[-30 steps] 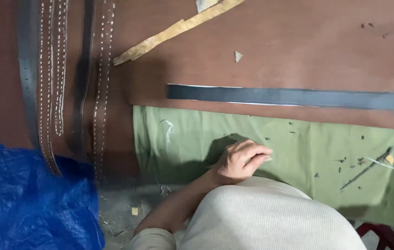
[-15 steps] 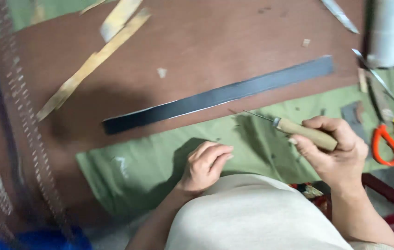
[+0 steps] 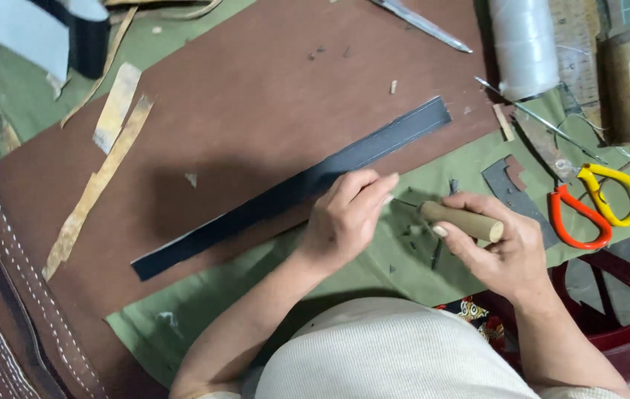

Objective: A person is seen marking and punching holes into a black leather strip using a hand punch and a wooden mallet on a workshop table.

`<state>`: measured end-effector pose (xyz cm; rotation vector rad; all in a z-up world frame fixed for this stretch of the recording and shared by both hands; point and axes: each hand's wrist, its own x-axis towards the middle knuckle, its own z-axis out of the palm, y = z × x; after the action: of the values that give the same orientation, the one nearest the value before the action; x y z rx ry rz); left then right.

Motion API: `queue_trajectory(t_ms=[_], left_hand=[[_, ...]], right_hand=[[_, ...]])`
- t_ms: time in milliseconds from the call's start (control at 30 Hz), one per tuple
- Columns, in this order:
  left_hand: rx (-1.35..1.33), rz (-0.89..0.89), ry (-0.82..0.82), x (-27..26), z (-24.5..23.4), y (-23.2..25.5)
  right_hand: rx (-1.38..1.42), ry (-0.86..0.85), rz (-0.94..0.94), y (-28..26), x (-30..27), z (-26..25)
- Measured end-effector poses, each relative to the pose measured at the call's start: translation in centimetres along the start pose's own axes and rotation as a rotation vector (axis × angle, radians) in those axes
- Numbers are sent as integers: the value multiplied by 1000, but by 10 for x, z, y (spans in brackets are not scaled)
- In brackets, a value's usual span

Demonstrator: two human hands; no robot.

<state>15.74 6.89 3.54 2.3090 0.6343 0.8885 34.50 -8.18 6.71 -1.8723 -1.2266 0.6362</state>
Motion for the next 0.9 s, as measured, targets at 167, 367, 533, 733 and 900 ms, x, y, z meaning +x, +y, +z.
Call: queue_trajectory(t_ms=[167, 367, 533, 733, 900], left_hand=[[153, 17, -120, 40, 41, -17], [209, -55, -238, 61, 68, -30], [201, -232, -505, 72, 74, -34], [228, -301, -656, 75, 77, -33], [250, -292, -658, 72, 79, -35]], right_hand=[[271, 237, -46, 23, 10, -10], [206, 402, 73, 52, 34, -14], [169, 399, 45, 61, 51, -12], [139, 397, 22, 66, 58, -8], [160, 394, 29, 65, 60, -3]])
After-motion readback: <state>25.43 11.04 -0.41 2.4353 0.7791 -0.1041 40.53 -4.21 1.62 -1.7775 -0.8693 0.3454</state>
